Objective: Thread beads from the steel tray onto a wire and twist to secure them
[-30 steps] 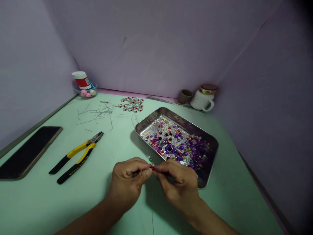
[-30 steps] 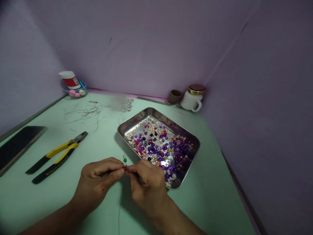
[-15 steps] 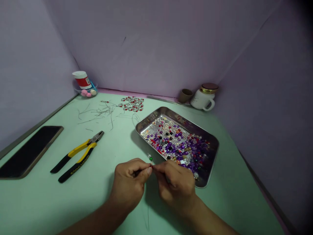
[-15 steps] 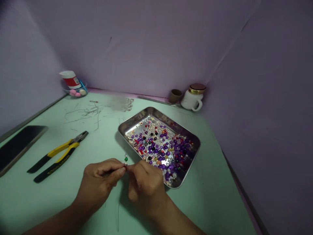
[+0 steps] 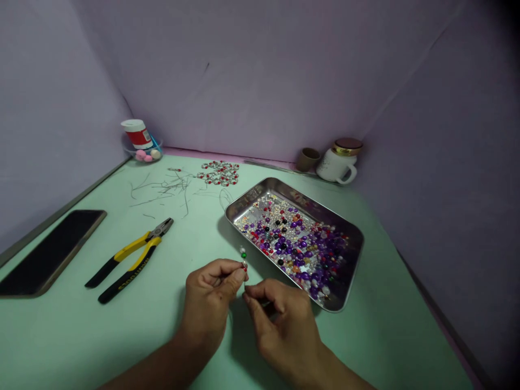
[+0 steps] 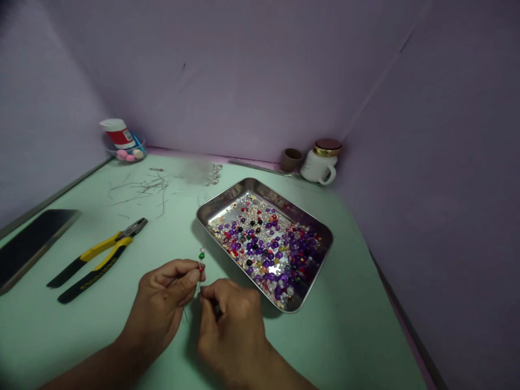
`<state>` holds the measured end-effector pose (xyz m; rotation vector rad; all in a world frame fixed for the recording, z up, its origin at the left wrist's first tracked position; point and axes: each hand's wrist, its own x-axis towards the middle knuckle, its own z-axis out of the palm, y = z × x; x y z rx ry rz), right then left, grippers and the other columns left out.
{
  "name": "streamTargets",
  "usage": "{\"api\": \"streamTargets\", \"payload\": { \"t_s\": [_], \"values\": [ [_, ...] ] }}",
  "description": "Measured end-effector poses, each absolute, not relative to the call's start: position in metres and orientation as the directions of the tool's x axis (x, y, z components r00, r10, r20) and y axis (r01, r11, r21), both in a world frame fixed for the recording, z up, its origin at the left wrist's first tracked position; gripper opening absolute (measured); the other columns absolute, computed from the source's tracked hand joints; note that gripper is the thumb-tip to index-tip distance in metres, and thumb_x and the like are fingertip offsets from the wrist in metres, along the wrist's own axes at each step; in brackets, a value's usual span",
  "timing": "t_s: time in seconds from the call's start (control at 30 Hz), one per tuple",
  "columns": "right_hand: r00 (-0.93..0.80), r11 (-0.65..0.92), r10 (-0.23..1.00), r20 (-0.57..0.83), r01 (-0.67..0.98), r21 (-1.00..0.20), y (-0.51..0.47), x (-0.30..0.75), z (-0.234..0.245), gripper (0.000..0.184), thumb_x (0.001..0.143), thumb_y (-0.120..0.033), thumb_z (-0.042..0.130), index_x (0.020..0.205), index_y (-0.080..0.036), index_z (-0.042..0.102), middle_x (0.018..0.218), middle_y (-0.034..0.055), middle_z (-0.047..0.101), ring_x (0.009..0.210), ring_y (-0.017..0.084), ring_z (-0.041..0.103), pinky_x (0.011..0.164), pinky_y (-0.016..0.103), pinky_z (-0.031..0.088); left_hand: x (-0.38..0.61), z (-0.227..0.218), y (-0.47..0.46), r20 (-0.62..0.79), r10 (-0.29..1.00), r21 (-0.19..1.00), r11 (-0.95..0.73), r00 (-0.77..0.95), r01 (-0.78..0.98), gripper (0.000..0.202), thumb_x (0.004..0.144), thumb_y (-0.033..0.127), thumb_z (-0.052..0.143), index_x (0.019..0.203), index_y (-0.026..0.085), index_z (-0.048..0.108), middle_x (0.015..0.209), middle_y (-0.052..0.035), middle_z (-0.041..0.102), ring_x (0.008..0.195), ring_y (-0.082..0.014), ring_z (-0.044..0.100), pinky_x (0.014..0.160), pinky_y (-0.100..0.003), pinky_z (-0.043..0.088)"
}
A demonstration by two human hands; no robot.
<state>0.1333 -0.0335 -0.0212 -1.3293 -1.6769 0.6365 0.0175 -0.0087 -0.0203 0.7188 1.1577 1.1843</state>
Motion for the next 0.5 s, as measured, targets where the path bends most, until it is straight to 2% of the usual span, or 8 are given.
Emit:
{"api": "streamTargets", "payload": {
  "t_s": [0.1,0.27,0.37,0.43,0.5],
  "values": [
    [-0.069,0.277,0.957,0.283,0.510,-0.814,-0.035,0.132,-0.024,0.013,0.070,-0.011,0.050,0.064,-0.015,0.061,0.056,0.0021,0.061,0.049,0.012,0.054,0.045,0.021,0.039,0.019,-0.017,-0.008,-0.346,0.938,0.870,0.313,-0.019,-0.381,0.004,0.055,0.014,0.068,0.057,0.012,0.064,0.051,0.0010,0.058,0.042,-0.0036,0.038,0.041,-0.016,0.029],
    [-0.171,0.213,0.975,0.139,0.581,-0.785,-0.036,0.128,-0.029,0.015,0.068,-0.007,0.050,0.062,-0.015,0.062,0.056,0.0022,0.062,0.049,0.011,0.054,0.046,0.020,0.036,0.020,-0.014,-0.006,-0.386,0.922,0.835,0.363,0.030,-0.413,0.016,0.054,0.023,0.069,0.054,0.011,0.057,0.050,0.0032,0.055,0.034,0.0010,0.025,0.036,-0.016,0.016],
    [-0.277,0.169,0.960,-0.042,0.693,-0.701,-0.030,0.138,-0.019,0.017,0.062,-0.003,0.053,0.058,-0.015,0.063,0.057,0.0031,0.064,0.050,0.014,0.056,0.047,0.022,0.037,0.018,-0.015,-0.002,-0.395,0.915,0.852,0.397,0.080,-0.342,0.019,0.055,0.025,0.068,0.054,0.012,0.053,0.047,0.0054,0.049,0.035,0.0003,0.024,0.036,-0.017,0.013],
    [-0.301,0.121,0.939,-0.167,0.744,-0.657,-0.023,0.153,-0.004,0.015,0.065,-0.007,0.055,0.059,-0.016,0.065,0.055,0.0033,0.064,0.048,0.015,0.056,0.047,0.023,0.039,0.016,-0.016,0.000,-0.404,0.901,0.866,0.432,0.157,-0.252,0.019,0.058,0.026,0.066,0.055,0.013,0.052,0.044,0.0066,0.045,0.035,-0.0004,0.022,0.036,-0.017,0.012],
    [-0.208,0.114,0.977,-0.038,0.670,-0.734,-0.015,0.169,0.013,0.012,0.072,-0.016,0.057,0.079,-0.018,0.067,0.070,0.0041,0.068,0.060,0.015,0.060,0.055,0.024,0.044,0.014,-0.015,0.001,-0.416,0.871,0.870,0.465,0.260,-0.164,0.018,0.059,0.026,0.064,0.056,0.013,0.052,0.042,0.0075,0.043,0.035,-0.0009,0.021,0.036,-0.018,0.011]
  ]
}}
